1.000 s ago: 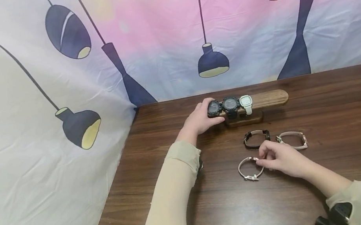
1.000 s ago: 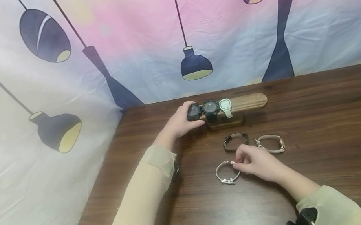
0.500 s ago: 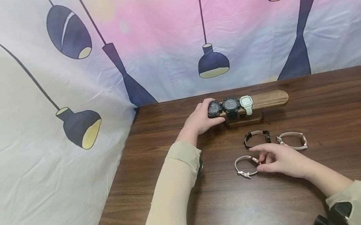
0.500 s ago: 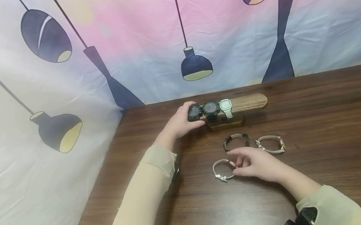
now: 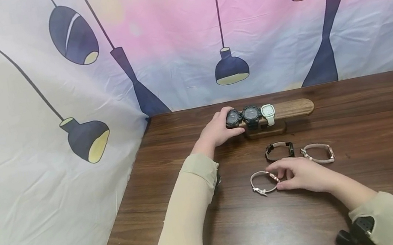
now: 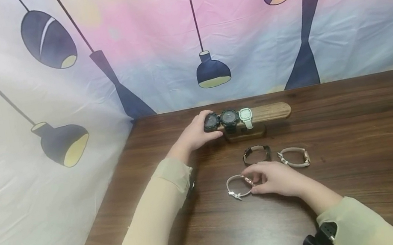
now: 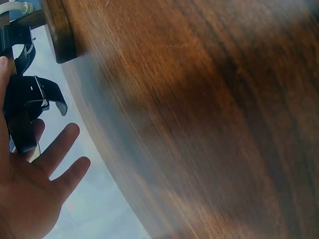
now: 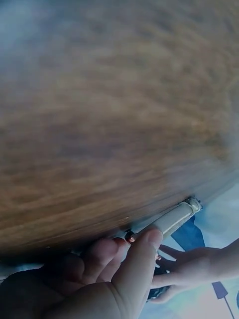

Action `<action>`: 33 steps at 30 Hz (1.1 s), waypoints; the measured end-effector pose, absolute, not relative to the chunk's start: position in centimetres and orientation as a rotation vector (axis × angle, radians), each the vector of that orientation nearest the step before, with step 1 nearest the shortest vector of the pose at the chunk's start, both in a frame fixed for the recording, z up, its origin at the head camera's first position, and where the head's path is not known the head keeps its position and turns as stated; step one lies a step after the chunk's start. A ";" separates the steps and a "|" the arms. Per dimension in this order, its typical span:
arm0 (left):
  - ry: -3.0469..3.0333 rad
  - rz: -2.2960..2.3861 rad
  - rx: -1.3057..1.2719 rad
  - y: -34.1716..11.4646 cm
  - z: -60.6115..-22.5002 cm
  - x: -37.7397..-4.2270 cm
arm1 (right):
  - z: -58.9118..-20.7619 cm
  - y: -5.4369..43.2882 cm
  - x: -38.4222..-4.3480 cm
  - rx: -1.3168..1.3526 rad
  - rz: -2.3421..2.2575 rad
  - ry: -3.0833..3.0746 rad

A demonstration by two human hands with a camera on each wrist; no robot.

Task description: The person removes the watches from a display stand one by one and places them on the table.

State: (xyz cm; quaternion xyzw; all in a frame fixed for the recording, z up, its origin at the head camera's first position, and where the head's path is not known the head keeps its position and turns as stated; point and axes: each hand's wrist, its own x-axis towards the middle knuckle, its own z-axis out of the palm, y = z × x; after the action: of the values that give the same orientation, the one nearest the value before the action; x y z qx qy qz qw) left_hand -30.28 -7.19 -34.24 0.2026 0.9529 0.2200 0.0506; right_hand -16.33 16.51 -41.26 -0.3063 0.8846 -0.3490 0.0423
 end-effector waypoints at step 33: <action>2.893 0.685 0.629 -7.3 -34.4 -30.4 | -40.1 12.5 -18.2 -0.792 -0.982 2.766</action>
State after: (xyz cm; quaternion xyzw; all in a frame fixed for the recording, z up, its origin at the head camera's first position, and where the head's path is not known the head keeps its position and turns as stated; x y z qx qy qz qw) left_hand -30.39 -7.28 -34.42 0.2066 0.9508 0.2252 0.0516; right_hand -18.16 12.46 -40.14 -0.2602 0.9086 -0.3226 0.0508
